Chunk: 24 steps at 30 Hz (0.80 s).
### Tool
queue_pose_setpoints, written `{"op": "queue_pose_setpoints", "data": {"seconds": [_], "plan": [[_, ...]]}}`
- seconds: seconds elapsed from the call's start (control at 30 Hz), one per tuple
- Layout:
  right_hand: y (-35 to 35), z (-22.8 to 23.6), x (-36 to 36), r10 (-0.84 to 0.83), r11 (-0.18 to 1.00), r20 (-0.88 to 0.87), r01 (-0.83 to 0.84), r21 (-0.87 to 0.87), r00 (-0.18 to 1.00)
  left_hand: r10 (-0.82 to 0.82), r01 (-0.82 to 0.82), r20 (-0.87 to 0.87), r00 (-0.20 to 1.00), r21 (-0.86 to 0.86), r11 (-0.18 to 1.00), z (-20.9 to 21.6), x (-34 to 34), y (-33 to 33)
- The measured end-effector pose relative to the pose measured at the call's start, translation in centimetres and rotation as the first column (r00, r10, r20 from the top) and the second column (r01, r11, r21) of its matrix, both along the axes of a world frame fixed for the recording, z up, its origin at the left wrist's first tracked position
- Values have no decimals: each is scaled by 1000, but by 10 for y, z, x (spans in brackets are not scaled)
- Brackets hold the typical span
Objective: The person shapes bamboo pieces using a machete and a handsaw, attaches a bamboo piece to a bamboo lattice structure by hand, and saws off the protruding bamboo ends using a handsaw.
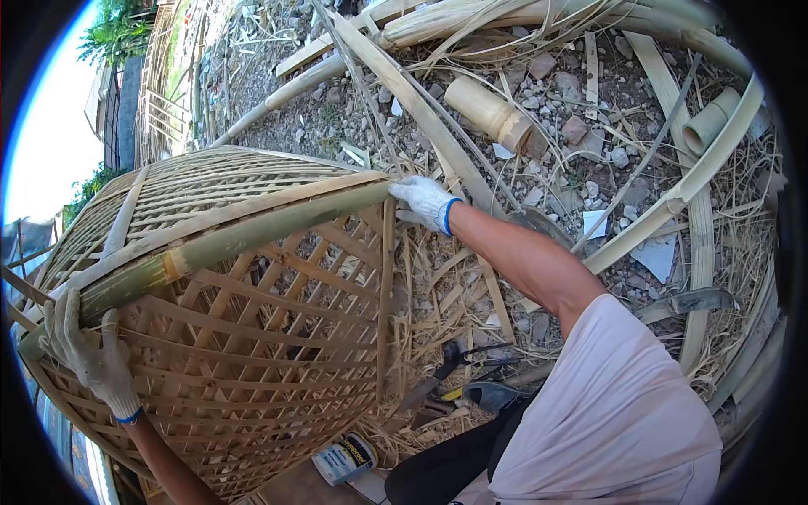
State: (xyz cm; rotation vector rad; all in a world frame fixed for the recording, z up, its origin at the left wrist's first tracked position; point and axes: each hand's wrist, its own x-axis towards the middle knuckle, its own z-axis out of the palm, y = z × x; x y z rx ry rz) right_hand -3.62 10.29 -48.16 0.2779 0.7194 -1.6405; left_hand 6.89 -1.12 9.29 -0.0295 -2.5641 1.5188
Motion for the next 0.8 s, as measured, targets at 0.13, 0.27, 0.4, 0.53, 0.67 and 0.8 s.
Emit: {"op": "queue_pose_setpoints", "data": {"seconds": [0.13,0.27,0.4,0.53,0.67,0.8], "plan": [[-4,2,8,-78,997,77,78,-6,994,23,-23,-10,1000,-35,999,2,-2,9],[7,4,3,-97,995,99,99,-18,990,35,-36,-26,999,-19,999,-12,-4,13],[11,0,1,-81,996,106,84,-26,991,5,-5,-31,1000,22,1000,-16,-9,24],[7,-3,5,-76,996,111,82,-47,991,8,-8,-29,1000,6,1000,-13,-9,28],[9,-7,6,-83,995,128,89,-40,988,7,-7,-20,1000,-3,1000,-15,-10,27],[10,-4,5,-97,994,123,101,-32,988,15,-14,-11,1000,16,1000,-20,-10,26]]}}
